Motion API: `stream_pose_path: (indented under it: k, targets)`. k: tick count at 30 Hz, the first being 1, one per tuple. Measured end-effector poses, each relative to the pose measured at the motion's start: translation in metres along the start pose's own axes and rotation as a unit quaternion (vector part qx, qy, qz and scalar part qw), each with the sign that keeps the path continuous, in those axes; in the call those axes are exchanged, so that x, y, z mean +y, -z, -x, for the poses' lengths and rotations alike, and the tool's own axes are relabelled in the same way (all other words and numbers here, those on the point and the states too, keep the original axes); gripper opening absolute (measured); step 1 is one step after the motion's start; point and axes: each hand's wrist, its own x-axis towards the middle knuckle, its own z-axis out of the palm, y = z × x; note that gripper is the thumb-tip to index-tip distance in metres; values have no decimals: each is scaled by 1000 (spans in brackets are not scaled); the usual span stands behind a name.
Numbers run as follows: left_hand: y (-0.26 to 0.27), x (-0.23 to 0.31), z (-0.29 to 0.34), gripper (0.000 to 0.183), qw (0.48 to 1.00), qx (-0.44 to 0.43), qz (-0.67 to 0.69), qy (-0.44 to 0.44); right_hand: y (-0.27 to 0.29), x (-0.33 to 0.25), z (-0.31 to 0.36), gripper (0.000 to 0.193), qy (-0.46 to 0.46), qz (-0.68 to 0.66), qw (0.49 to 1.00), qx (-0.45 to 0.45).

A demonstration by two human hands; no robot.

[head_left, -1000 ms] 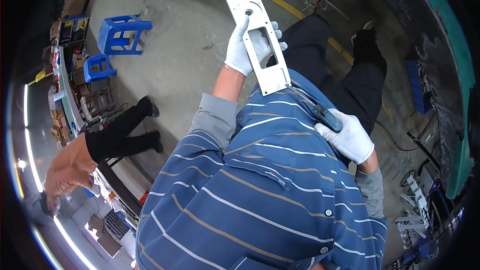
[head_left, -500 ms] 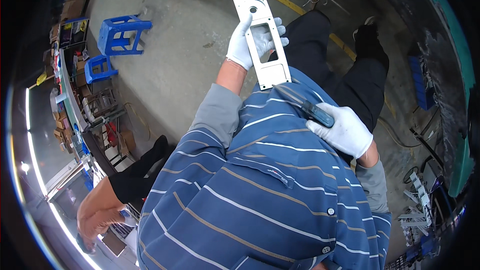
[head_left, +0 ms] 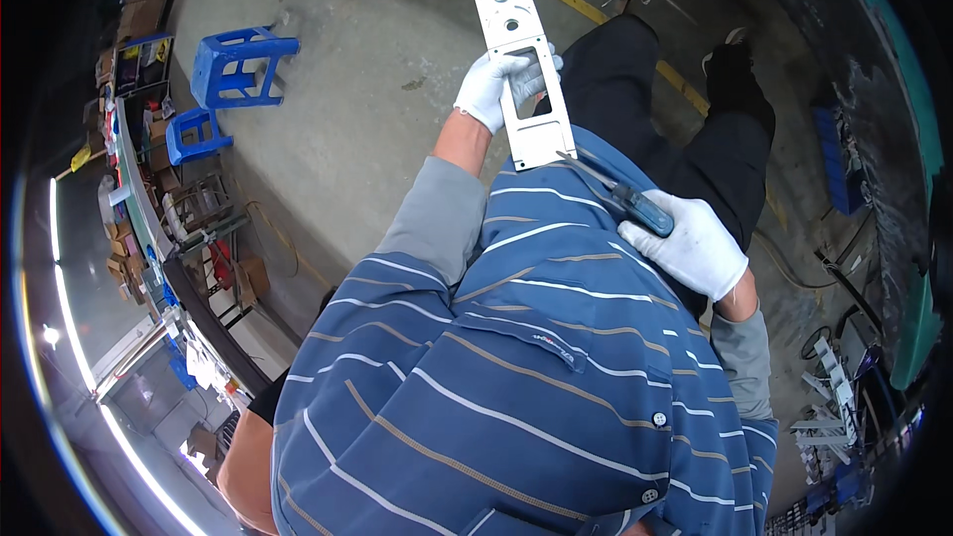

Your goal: The recorder cleans and deburrs the edges of a metal component using a tool and a cloth.

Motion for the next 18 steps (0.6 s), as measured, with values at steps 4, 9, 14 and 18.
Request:
stream_pose_path:
  k: [4, 9, 14, 18]
  targets:
    - [8, -12, 1, 45, 998, 59, 9, 3, -6, 2, 3, 32, 43, 5, 999, -7]
    - [14, -11, 0, 42, 999, 35, -34, 17, 4, 1, 4, 34, 25, -13, 1000, -11]
    - [32, -5, 0, 40, 988, -101, 97, 65, 14, 2, 9, 37, -16, -34, 999, -19]
    - [11, 0, 8, 41, 986, -63, 115, 99, 4, 17, -1, 39, -15, -59, 998, 24]
